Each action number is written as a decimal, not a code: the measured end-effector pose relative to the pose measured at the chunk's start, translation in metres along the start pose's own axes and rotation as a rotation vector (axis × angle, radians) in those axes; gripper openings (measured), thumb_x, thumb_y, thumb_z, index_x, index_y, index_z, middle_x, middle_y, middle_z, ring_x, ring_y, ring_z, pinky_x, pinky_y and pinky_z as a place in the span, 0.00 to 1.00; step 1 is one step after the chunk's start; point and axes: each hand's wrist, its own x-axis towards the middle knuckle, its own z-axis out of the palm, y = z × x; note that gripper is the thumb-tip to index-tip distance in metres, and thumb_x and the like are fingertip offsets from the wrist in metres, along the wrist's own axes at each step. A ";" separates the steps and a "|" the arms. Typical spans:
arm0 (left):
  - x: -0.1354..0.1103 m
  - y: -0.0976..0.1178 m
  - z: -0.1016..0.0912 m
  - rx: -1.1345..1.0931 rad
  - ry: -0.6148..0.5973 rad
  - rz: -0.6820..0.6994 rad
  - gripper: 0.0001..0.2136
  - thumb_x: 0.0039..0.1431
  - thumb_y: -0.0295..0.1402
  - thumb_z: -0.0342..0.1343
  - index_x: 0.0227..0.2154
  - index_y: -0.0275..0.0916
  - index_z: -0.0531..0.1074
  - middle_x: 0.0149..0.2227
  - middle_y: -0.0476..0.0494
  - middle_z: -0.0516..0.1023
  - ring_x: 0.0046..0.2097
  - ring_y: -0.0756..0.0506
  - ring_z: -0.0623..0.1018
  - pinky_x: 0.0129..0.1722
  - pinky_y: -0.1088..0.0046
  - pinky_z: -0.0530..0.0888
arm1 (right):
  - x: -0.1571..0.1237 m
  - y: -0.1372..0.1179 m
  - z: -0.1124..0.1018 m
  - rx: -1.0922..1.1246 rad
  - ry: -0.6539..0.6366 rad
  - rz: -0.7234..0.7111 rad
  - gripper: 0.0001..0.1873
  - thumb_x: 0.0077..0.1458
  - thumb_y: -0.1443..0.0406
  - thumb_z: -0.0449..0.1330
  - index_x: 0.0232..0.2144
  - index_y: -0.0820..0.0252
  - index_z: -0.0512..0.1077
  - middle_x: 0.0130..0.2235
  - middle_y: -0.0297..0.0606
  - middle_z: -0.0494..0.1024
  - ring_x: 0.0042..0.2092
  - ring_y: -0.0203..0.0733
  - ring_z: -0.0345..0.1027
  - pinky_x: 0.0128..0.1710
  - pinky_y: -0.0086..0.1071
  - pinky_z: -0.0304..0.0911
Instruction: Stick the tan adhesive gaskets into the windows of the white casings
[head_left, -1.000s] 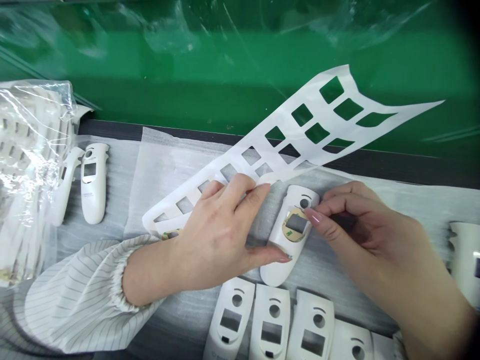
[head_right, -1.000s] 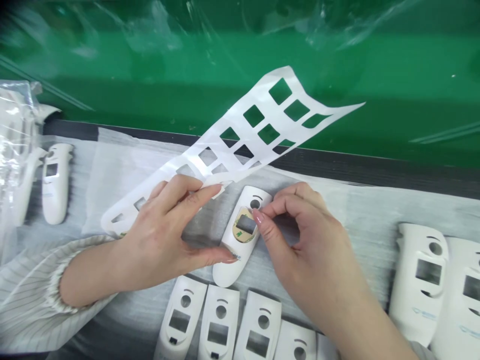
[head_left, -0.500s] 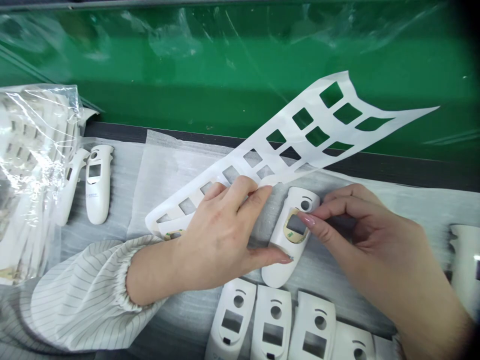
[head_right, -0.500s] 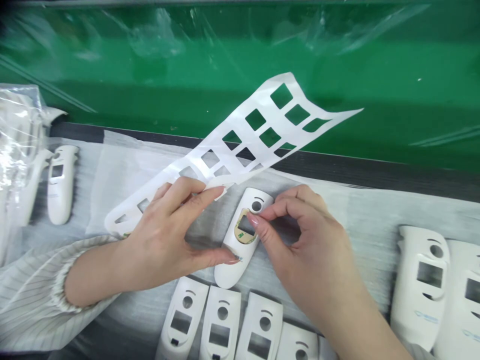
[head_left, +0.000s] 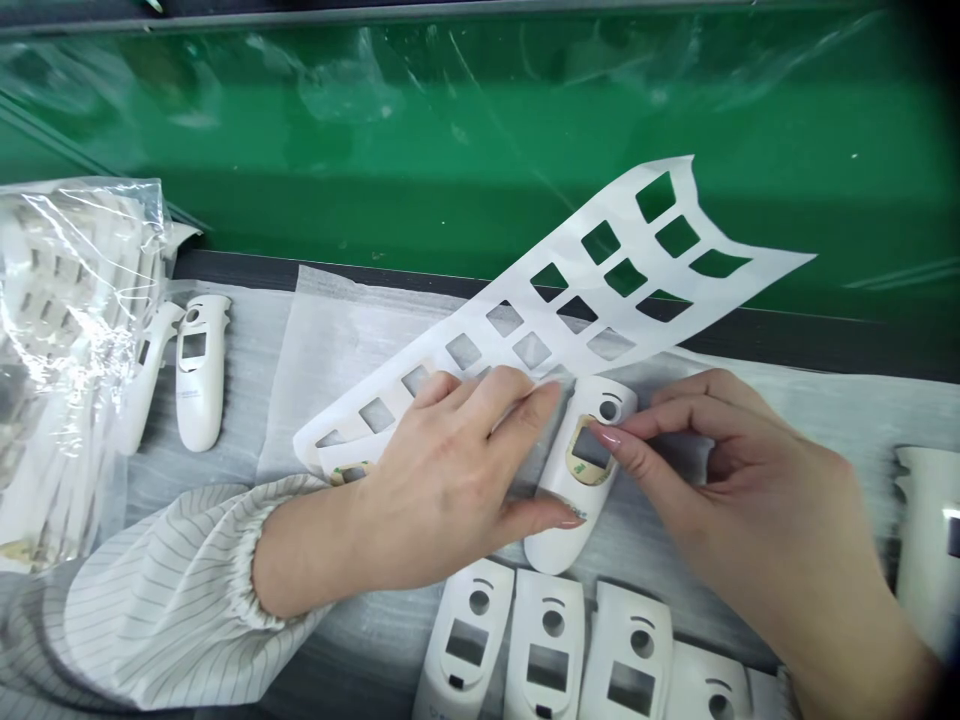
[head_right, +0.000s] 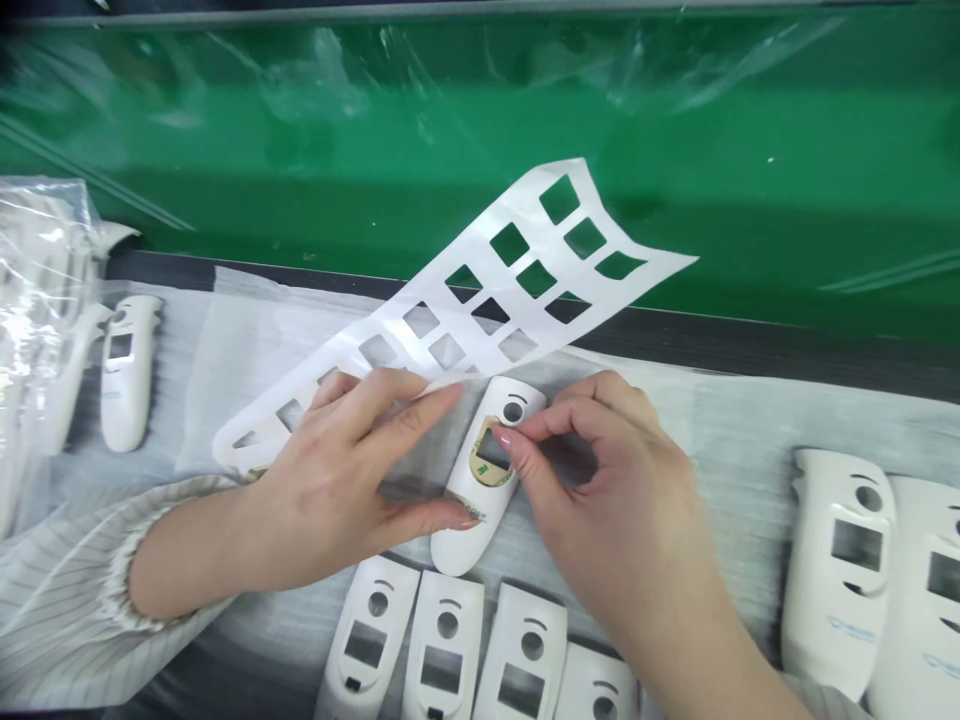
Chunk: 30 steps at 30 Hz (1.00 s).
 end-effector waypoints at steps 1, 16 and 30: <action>0.000 0.001 -0.001 0.010 -0.013 0.032 0.33 0.58 0.53 0.55 0.55 0.28 0.64 0.46 0.37 0.74 0.43 0.42 0.75 0.39 0.64 0.67 | 0.000 -0.001 0.000 -0.022 0.007 -0.006 0.14 0.55 0.53 0.61 0.24 0.54 0.72 0.29 0.35 0.71 0.26 0.37 0.65 0.17 0.31 0.48; 0.001 0.010 0.000 0.212 -0.177 0.213 0.21 0.66 0.41 0.50 0.52 0.27 0.70 0.45 0.44 0.74 0.37 0.44 0.71 0.37 0.65 0.60 | 0.007 0.007 -0.014 0.164 -0.028 0.261 0.20 0.49 0.48 0.64 0.40 0.53 0.74 0.31 0.35 0.77 0.34 0.43 0.72 0.34 0.38 0.68; 0.003 0.002 -0.016 0.081 -0.109 0.114 0.28 0.64 0.43 0.52 0.58 0.24 0.62 0.48 0.34 0.73 0.44 0.40 0.74 0.41 0.60 0.70 | 0.022 0.011 -0.014 0.176 -0.190 0.238 0.15 0.43 0.54 0.68 0.28 0.56 0.72 0.26 0.34 0.71 0.29 0.41 0.63 0.28 0.36 0.61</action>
